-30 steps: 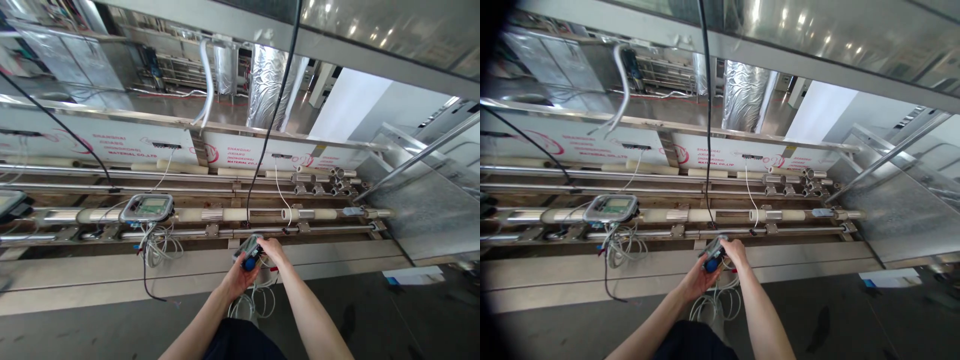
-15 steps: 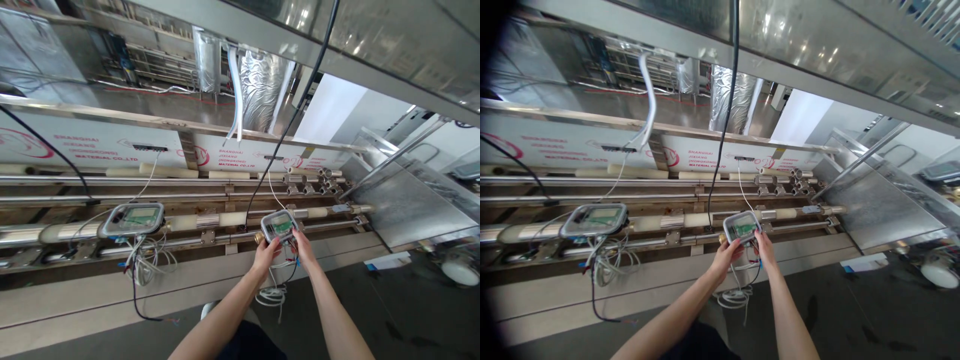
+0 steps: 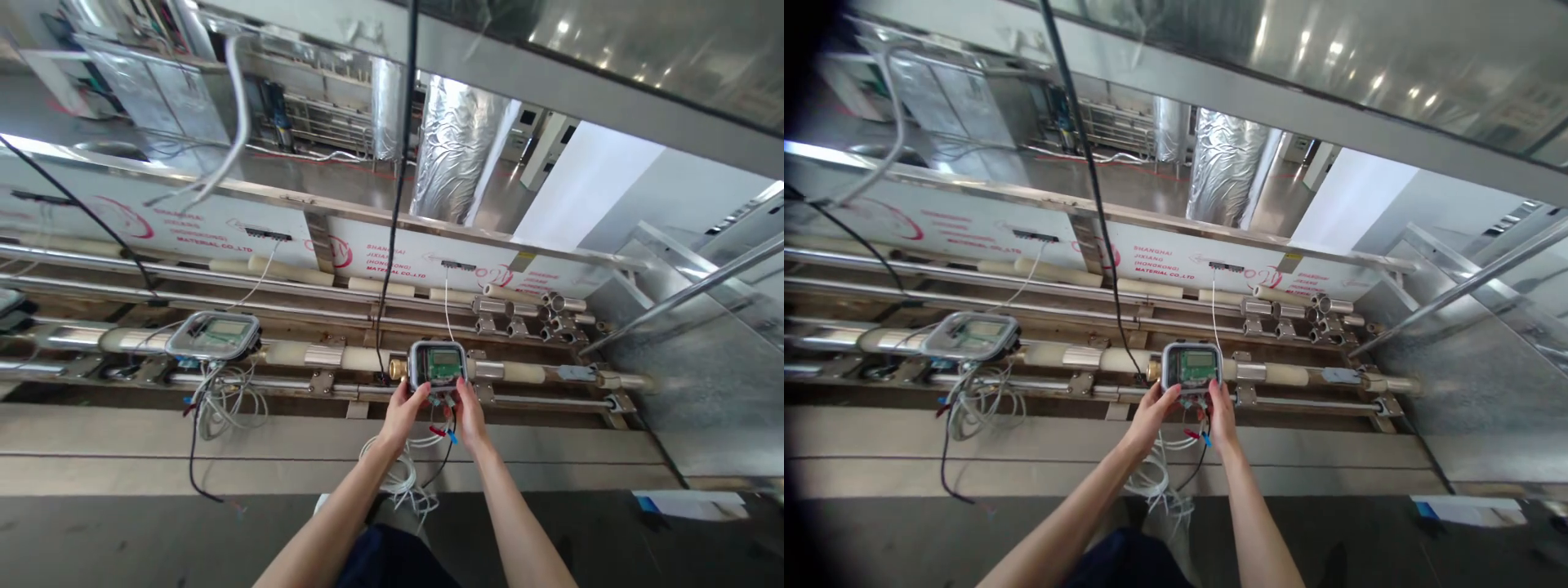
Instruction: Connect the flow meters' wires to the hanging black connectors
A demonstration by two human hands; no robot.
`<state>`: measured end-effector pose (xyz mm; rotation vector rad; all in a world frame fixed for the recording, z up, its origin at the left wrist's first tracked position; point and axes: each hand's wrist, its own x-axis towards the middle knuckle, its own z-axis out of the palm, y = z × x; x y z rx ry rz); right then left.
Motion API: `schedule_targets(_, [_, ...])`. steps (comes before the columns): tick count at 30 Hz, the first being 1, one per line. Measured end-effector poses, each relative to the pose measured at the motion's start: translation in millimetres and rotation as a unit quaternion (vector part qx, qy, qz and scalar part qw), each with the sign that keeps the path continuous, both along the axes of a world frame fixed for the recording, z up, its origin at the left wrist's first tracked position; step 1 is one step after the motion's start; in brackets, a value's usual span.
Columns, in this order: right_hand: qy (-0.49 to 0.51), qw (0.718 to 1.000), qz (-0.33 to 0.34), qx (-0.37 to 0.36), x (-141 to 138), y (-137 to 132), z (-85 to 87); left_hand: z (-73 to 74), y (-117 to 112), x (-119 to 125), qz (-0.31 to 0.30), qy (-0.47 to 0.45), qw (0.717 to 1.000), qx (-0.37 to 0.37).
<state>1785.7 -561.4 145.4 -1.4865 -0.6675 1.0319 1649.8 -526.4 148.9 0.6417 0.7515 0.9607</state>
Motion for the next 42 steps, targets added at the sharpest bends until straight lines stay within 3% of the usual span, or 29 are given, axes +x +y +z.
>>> schedule_targets(5, [0.059, 0.997, 0.045, 0.011, 17, 13, -13.0, -9.9, 2, 14, 0.048, 0.017, 0.999, 0.002])
schedule_targets(9, [0.084, 0.995, 0.058, 0.014, 18, 16, -22.2, -19.6, 6, 12, 0.050, 0.022, 0.998, -0.005])
schedule_targets(20, [0.118, 0.992, 0.032, 0.036, 15, 7, -32.4, -31.9, 2, 4, 0.007, 0.009, 1.000, 0.020])
schedule_targets(26, [0.128, 0.991, 0.020, 0.033, 12, 5, -35.0, -42.8, 7, -4, -0.052, -0.007, 0.998, 0.041])
schedule_targets(34, [0.112, 0.993, -0.033, 0.010, 3, 9, -48.0, -35.0, 10, -12, -0.082, 0.059, 0.992, 0.069])
schedule_targets(42, [0.046, 0.997, -0.054, -0.013, -7, 21, -53.2, -55.2, 36, -16, -0.091, -0.013, 0.996, 0.001])
